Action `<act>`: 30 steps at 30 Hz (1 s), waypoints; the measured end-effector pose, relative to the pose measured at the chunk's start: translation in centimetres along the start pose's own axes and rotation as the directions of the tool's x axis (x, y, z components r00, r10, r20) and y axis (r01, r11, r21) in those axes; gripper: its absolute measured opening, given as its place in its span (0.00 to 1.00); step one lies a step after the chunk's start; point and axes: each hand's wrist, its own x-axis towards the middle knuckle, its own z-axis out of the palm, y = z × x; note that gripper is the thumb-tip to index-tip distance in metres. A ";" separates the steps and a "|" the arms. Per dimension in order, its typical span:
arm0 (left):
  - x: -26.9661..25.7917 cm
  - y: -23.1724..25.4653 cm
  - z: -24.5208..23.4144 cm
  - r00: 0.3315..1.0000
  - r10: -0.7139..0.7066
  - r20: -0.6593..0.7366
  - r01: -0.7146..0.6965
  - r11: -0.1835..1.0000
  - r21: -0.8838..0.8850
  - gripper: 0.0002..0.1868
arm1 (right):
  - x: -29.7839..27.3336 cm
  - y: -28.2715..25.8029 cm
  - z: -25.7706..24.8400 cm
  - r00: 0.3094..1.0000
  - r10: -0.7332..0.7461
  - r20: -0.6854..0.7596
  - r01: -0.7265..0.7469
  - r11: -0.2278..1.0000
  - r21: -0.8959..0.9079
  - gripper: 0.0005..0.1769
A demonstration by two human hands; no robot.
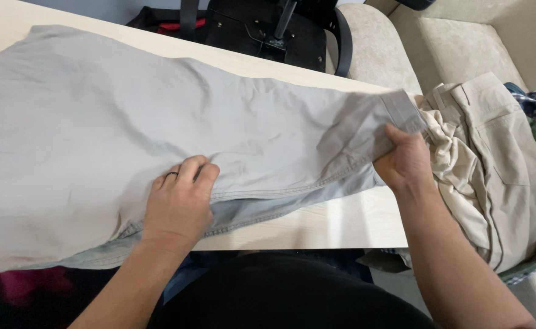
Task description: The person folds a pair of light gray trousers on a light-colored table. They lay the trousers flat, smooth them, fold one leg over the other, then fold the garment in half and again into a compact rectangle.
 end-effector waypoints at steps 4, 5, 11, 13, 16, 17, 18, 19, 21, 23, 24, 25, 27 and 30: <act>0.4 -0.3 0.7 0.994 0.025 0.108 -0.017 0.996 -0.083 0.21 | -2.0 -1.8 6.1 0.940 -0.005 0.340 0.033 0.996 -0.078 0.24; 0.3 -0.5 0.7 0.992 0.019 0.123 -0.009 0.996 -0.085 0.21 | -2.2 -1.7 6.8 0.913 -0.011 0.408 0.037 0.998 -0.057 0.23; -1.0 -0.6 0.0 0.984 0.137 -0.109 -0.146 0.986 -0.080 0.14 | 0.8 0.4 1.5 0.988 0.136 -0.067 -0.116 0.965 0.235 0.25; -1.5 -0.5 -0.2 0.989 0.133 -0.069 -0.138 0.988 -0.073 0.15 | 2.1 1.8 -2.1 0.930 0.262 -0.259 -0.198 0.948 0.247 0.24; -2.0 -0.4 -0.5 0.991 0.082 0.104 -0.088 0.995 0.047 0.23 | 2.4 3.9 -6.4 0.773 0.458 -0.439 -0.343 0.884 0.318 0.20; -2.1 -0.4 -0.5 0.983 0.047 0.176 -0.066 0.992 0.105 0.28 | 2.4 4.3 -7.2 0.787 0.431 -0.442 -0.346 0.901 0.262 0.18; -2.3 -0.4 -0.4 0.975 -0.031 0.218 -0.002 0.989 0.148 0.28 | 2.4 4.5 -7.5 0.800 0.404 -0.443 -0.348 0.915 0.206 0.16; -2.6 -0.7 -0.5 0.961 -0.105 0.256 0.055 0.979 0.194 0.29 | 2.4 4.5 -7.6 0.813 0.377 -0.444 -0.345 0.926 0.154 0.15; -3.3 -1.2 -0.6 0.932 -0.212 0.295 0.130 0.953 0.274 0.31 | 2.2 4.1 -7.5 0.852 0.208 -0.480 -0.345 0.913 -0.216 0.15; -4.0 -1.8 -0.3 0.912 -0.285 0.294 0.179 0.923 0.340 0.33 | 2.3 3.7 -6.9 0.861 0.118 -0.494 -0.386 0.784 -0.486 0.16; -4.0 -2.0 0.1 0.907 -0.287 0.308 0.180 0.925 0.334 0.32 | 2.3 3.6 -6.5 0.851 0.111 -0.513 -0.433 0.700 -0.568 0.18; -3.8 -2.1 0.5 0.902 -0.294 0.317 0.184 0.925 0.332 0.31 | 2.5 3.6 -6.0 0.845 0.103 -0.525 -0.472 0.606 -0.641 0.19; -3.8 -2.5 0.8 0.905 -0.288 0.313 0.183 0.928 0.325 0.29 | 2.6 3.7 -5.9 0.897 0.100 -0.430 -0.403 0.584 -0.705 0.18; -3.0 -3.0 0.6 0.919 -0.256 0.299 0.168 0.942 0.290 0.28 | 2.6 4.1 -7.6 0.922 0.081 -0.379 -0.338 0.645 -0.686 0.15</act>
